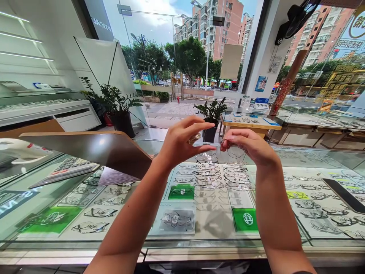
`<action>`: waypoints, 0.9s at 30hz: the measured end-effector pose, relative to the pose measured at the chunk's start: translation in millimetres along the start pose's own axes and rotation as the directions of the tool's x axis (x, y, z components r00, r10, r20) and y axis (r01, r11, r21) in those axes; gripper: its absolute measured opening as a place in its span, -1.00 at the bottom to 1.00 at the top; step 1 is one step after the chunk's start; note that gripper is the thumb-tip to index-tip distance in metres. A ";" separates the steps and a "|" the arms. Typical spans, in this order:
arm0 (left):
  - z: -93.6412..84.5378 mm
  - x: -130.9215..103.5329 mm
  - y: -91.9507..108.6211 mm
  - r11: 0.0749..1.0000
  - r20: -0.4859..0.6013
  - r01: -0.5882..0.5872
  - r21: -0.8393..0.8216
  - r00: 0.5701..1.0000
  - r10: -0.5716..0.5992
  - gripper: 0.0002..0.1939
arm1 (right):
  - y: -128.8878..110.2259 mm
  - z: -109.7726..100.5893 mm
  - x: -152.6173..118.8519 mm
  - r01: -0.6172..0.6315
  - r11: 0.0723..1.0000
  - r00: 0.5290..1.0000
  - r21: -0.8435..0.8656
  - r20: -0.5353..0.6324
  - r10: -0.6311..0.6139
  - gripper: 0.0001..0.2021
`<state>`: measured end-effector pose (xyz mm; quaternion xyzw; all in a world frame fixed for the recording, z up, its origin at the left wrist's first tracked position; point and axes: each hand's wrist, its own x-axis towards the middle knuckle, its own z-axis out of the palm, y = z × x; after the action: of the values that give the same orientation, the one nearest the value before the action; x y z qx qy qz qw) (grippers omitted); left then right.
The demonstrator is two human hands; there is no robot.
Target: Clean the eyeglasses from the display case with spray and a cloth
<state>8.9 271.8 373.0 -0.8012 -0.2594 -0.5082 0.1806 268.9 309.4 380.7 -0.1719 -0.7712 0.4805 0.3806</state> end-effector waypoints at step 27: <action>-4.3 -1.5 -17.9 0.974 -0.295 0.211 -0.086 0.928 -0.227 -0.45 | 4.2 19.5 11.5 0.291 0.804 0.773 -0.519 -0.367 -0.517 -0.57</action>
<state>-5.4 283.4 373.9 -0.6841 -0.3030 -0.6487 0.1392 246.3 306.8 377.0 -0.1936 -0.7537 0.1406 0.6121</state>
